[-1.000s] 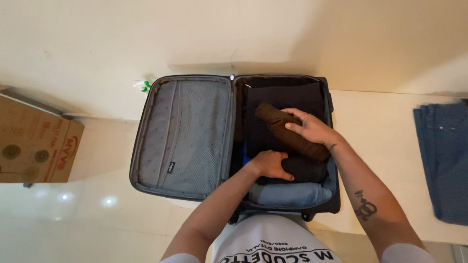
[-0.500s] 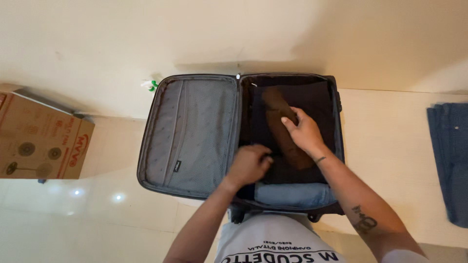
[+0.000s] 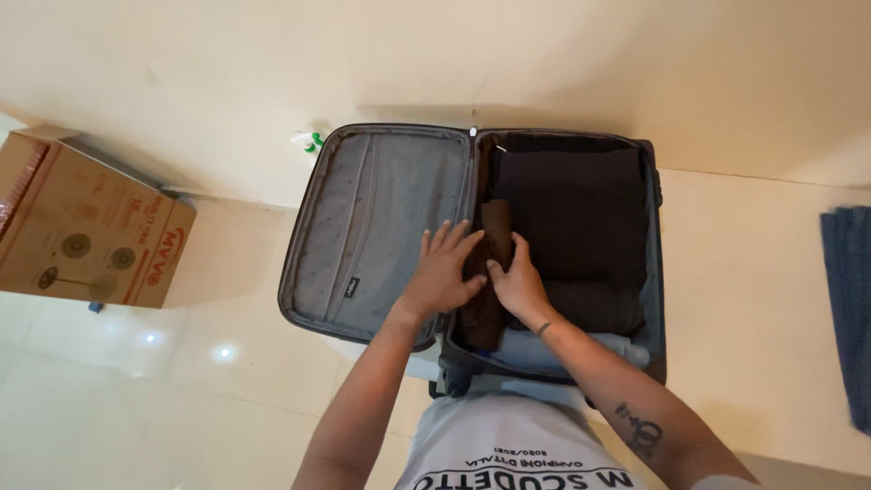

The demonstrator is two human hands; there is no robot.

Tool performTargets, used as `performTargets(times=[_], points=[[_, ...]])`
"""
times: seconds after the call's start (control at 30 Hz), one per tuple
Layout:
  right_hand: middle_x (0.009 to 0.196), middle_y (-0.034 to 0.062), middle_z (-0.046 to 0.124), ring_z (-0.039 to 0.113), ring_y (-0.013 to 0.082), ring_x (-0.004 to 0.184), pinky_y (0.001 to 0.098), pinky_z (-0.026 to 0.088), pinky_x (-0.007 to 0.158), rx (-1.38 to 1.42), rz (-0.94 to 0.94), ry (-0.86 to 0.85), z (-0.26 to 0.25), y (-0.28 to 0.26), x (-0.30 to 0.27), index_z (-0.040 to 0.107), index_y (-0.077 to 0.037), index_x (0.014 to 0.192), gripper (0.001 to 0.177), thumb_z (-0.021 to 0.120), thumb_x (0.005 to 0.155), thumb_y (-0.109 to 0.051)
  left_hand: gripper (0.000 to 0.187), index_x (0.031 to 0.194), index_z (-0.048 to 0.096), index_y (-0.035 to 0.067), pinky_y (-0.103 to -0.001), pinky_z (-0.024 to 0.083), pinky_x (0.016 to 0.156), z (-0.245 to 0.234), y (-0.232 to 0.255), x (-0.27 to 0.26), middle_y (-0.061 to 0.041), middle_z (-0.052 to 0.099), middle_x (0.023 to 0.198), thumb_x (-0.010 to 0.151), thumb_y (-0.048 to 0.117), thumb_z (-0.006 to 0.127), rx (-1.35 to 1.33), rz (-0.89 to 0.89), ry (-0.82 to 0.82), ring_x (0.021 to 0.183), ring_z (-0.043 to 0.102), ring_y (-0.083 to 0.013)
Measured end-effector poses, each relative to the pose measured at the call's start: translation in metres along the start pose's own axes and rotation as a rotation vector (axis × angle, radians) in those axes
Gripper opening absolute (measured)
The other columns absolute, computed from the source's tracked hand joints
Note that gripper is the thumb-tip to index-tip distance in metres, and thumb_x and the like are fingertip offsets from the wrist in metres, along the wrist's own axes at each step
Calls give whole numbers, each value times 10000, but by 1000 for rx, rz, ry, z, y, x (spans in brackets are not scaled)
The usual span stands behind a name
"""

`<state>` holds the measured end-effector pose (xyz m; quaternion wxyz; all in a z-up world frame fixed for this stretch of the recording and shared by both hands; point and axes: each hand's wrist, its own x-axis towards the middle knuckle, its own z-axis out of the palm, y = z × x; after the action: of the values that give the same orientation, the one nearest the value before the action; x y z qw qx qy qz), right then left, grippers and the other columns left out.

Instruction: The person folds several pieces of clothing, including camouflage patterned fabric, brown trousers, and blue jeans, and places them into a suitcase.

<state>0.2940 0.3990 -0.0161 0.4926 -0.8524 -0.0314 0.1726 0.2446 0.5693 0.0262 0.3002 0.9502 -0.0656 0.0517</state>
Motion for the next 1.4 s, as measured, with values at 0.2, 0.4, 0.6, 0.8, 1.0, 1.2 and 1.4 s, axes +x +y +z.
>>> performTargets(times=[0.2, 0.4, 0.6, 0.8, 1.0, 1.2, 1.4], points=[[1183, 329, 660, 695, 435, 1070, 463, 548, 931, -247, -15, -157, 7, 1, -6, 78, -31, 1603, 881, 628, 936, -203, 1052, 1606, 248, 186, -628, -40, 1224, -7, 7, 12, -155, 140, 1686, 711, 331, 780, 200, -33, -438, 1558, -2, -419], [1175, 303, 686, 736, 387, 1027, 413, 591, 871, -443, 63, -298, 10, -6, 4, -4, 42, 1596, 922, 599, 955, -232, 977, 1624, 255, 110, -664, -43, 1220, 9, -7, 32, -157, 175, 1694, 778, 276, 717, 406, 45, -500, 1577, 14, -421], [1197, 335, 647, 706, 382, 1047, 407, 586, 878, -500, 24, -329, 10, -19, 1, 31, 83, 1581, 906, 614, 979, -260, 896, 1574, 330, 88, -686, -32, 1196, 15, -5, 44, -135, 237, 1674, 811, 346, 724, 623, 88, -523, 1562, 45, -427], [1296, 266, 635, 683, 377, 1131, 418, 550, 974, -680, 33, -412, 10, -26, -42, 66, 27, 1615, 893, 620, 970, -247, 582, 1383, 586, 69, -718, -16, 1205, 26, -16, 58, -113, 520, 1478, 870, 326, 685, 730, 181, -465, 1560, 154, -433], [1486, 287, 413, 537, 414, 1265, 444, 517, 958, -731, -427, -247, -1, -21, -78, 632, -28, 1291, 469, 727, 879, -231, 439, 1242, 696, 113, -716, -37, 1203, 26, -19, 76, -124, 671, 1282, 875, 352, 705, 776, 219, -496, 1546, 234, -421], [1371, 128, 550, 601, 324, 1197, 432, 506, 994, -749, -359, -483, 3, -17, -80, 768, -126, 1131, 269, 699, 896, -238, 710, 1314, 641, 146, -707, -58, 1172, 21, -10, 85, -124, 719, 1190, 764, 562, 812, 815, 260, -566, 1522, 235, -407], [1287, 135, 624, 720, 299, 973, 406, 588, 883, -910, -361, -570, 14, 3, -61, 774, -101, 1100, 227, 620, 936, -129, 553, 1132, 777, 138, -699, -83, 1199, 23, -4, 94, -91, 750, 1135, 775, 557, 831, 898, 262, -656, 1484, 366, -366]])
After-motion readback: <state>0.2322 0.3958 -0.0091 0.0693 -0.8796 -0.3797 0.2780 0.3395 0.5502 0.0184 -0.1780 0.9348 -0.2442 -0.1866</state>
